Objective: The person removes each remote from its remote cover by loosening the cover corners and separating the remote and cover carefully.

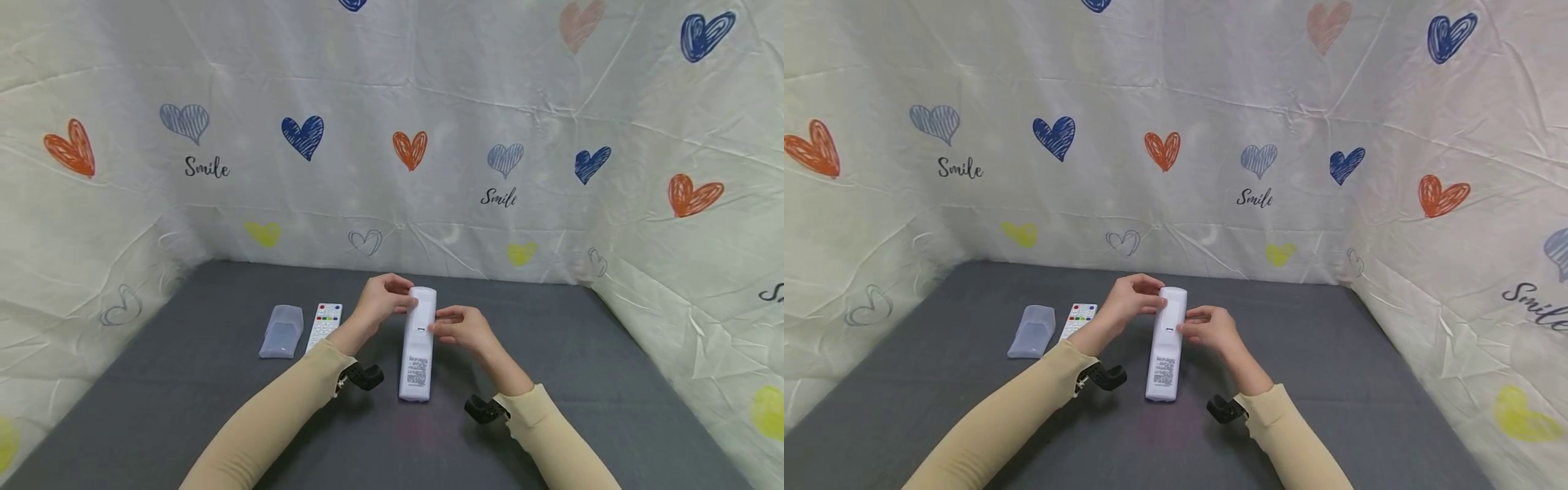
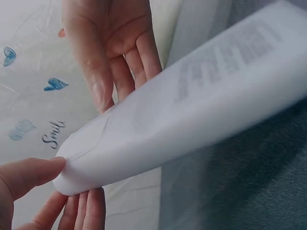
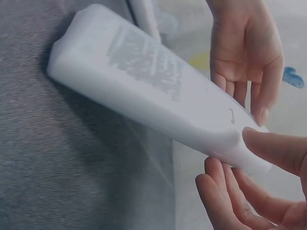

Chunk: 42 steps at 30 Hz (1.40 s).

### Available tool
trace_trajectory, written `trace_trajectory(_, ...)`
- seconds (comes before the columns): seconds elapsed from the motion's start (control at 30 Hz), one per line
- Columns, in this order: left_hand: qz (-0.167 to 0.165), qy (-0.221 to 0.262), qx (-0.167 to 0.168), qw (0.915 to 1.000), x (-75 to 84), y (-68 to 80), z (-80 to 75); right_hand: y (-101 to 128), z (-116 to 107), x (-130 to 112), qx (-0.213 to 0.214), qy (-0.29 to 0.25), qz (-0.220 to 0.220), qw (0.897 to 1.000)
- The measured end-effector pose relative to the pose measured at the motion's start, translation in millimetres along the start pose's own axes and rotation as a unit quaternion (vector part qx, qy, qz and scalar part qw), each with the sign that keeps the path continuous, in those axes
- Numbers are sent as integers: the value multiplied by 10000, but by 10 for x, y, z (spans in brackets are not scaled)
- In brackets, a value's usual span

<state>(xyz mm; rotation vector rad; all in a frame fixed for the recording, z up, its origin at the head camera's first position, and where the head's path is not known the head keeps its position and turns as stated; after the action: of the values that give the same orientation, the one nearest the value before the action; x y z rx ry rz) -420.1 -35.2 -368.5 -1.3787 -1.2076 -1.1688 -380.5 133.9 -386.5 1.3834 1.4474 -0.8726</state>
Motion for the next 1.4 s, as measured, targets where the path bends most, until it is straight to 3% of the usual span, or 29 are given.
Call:
trace_trajectory(0.77, 834, -320, -340, 9954, 404, 218, -23, 5, -142, -441, 189, -39, -435, 9989)
trace_trajectory(0.9, 1010, -426, -333, 9934, 480, 259, -46, 15, -160, -524, 230, 199, -764, 9966)
trace_trajectory(1.1, 1145, -499, -347, 9916, 521, 294, -73, 65, -188, -631, 536, 862, -1463, 9840)
trace_trajectory(1.4, 1247, -389, -429, 9905, 536, 323, -94, 115, -185, -722, 640, 1036, -2046, 9712)
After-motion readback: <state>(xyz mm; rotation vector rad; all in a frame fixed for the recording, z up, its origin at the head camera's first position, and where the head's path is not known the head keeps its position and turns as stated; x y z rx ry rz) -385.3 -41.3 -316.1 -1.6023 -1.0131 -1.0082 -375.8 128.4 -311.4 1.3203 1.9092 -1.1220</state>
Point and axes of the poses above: each hand's wrist, its own y-axis away from the middle knuckle, its own z-axis out of the palm, x = y × z, the point moved 9 cm from there along -y, towards the middle knuckle, and after that the axes turned 1 degree about -x, right-handed, at the moved point
